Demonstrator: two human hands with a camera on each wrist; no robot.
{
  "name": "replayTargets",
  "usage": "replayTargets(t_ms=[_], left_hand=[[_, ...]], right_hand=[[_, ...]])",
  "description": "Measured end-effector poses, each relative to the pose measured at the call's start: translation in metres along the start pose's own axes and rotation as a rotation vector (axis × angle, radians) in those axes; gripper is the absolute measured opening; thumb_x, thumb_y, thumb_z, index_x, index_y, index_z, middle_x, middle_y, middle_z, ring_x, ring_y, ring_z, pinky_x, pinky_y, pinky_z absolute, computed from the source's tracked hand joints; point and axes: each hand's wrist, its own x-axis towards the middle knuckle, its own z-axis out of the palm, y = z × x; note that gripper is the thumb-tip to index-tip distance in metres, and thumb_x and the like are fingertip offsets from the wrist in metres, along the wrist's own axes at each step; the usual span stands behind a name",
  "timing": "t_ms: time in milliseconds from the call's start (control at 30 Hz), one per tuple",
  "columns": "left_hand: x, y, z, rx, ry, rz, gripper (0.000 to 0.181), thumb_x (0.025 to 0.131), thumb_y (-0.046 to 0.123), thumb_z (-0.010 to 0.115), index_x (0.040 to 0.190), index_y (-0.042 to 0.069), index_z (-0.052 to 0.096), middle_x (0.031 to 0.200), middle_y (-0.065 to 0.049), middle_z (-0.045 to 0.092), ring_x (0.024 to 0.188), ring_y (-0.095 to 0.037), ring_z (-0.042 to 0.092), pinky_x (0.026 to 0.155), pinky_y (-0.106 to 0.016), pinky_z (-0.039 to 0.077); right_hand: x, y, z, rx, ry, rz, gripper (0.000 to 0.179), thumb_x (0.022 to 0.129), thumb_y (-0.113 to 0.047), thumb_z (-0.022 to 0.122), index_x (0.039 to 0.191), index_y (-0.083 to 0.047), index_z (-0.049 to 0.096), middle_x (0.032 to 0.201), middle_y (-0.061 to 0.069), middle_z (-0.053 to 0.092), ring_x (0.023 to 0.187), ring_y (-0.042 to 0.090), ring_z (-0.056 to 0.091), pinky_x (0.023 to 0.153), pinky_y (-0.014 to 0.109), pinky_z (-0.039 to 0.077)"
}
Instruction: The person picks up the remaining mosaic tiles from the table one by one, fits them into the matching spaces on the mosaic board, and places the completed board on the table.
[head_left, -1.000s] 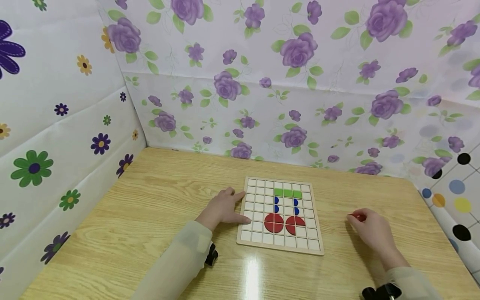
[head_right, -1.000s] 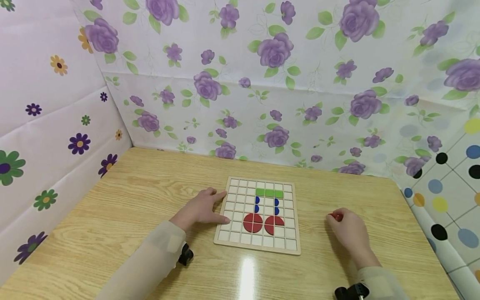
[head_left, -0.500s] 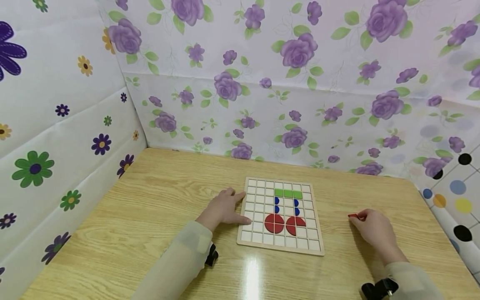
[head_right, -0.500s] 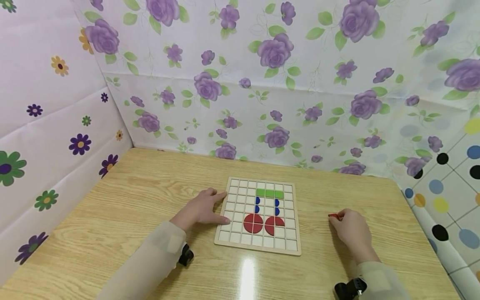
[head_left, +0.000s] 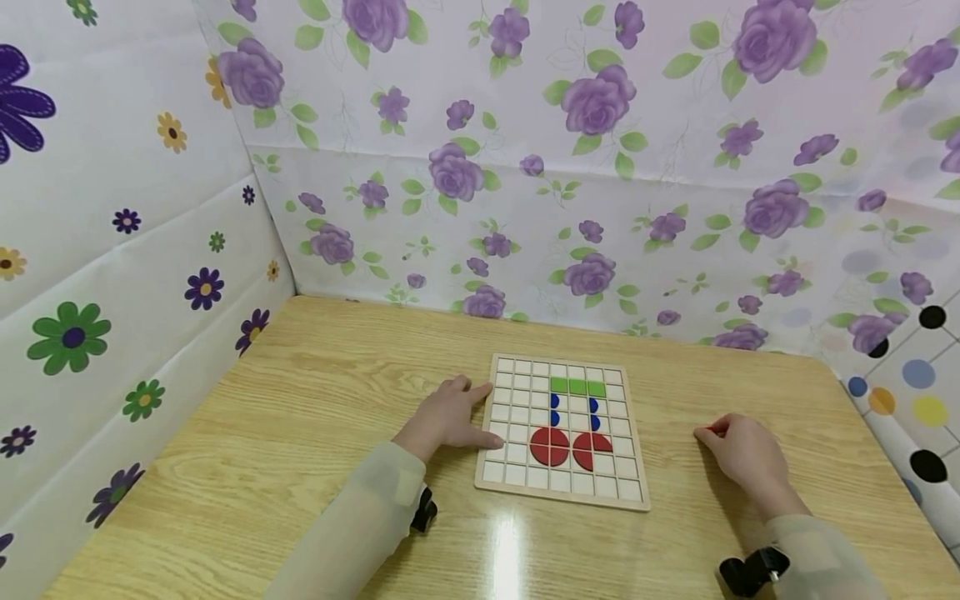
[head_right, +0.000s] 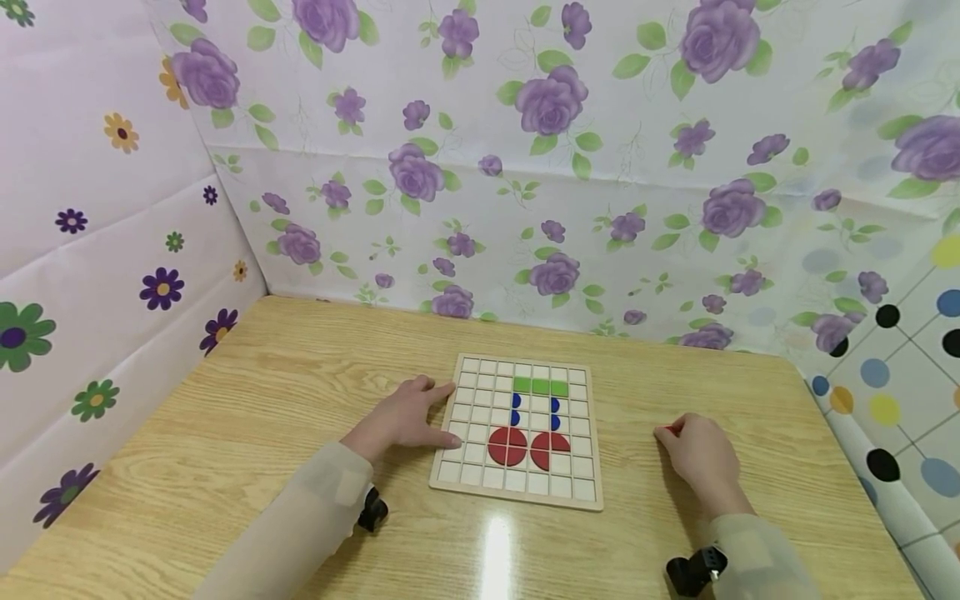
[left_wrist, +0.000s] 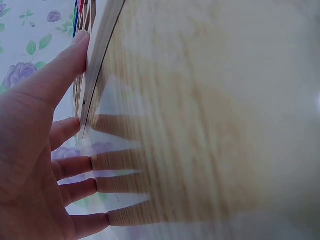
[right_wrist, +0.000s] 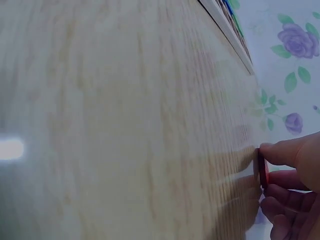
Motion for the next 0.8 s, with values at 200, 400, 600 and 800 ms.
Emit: replayTargets(t_ms=[200, 400, 600, 800], left_hand=[[-0.0006, 0.0009, -0.0007, 0.009, 0.007, 0.009, 0.095, 0.072, 0.067, 0.068, 0.149, 0.027, 0.03, 0.151, -0.015, 0.032, 0.136, -0.038, 0.033, 0.104, -0.054, 0.039], [-0.0011, 0.0018, -0.0015, 0.015, 0.007, 0.005, 0.095, 0.072, 0.067, 0.068, 0.149, 0.027, 0.03, 0.151, -0.015, 0.031, 0.136, -0.038, 0.033, 0.103, -0.053, 0.04], [-0.0016, 0.0022, -0.0015, 0.011, 0.002, -0.005, 0.095, 0.072, 0.065, 0.069, 0.149, 0.027, 0.03, 0.151, -0.015, 0.031, 0.137, -0.037, 0.033, 0.103, -0.053, 0.04], [-0.0027, 0.0036, -0.0024, 0.005, 0.005, -0.004, 0.095, 0.072, 0.065, 0.069, 0.149, 0.027, 0.03, 0.15, -0.015, 0.033, 0.136, -0.036, 0.033, 0.103, -0.053, 0.04]], right_hand=[[0.0002, -0.0023, 0.0022, 0.032, 0.025, -0.03, 0.03, 0.089, -0.03, 0.063, 0.096, 0.0, 0.059, 0.085, 0.014, 0.064, 0.071, 0.023, 0.057, 0.057, 0.033, 0.043], [0.0011, -0.0032, 0.0048, 0.095, 0.029, -0.058, 0.029, 0.09, -0.021, 0.062, 0.102, 0.004, 0.053, 0.089, 0.019, 0.062, 0.077, 0.029, 0.058, 0.066, 0.042, 0.047], [0.0, -0.0036, 0.0064, 0.164, 0.039, -0.07, 0.027, 0.091, -0.019, 0.059, 0.105, 0.004, 0.055, 0.091, 0.02, 0.062, 0.077, 0.027, 0.058, 0.063, 0.036, 0.047], [-0.0036, -0.0048, 0.0062, 0.221, 0.052, -0.082, 0.031, 0.092, -0.022, 0.059, 0.109, 0.004, 0.058, 0.09, 0.015, 0.062, 0.072, 0.019, 0.055, 0.059, 0.028, 0.043]])
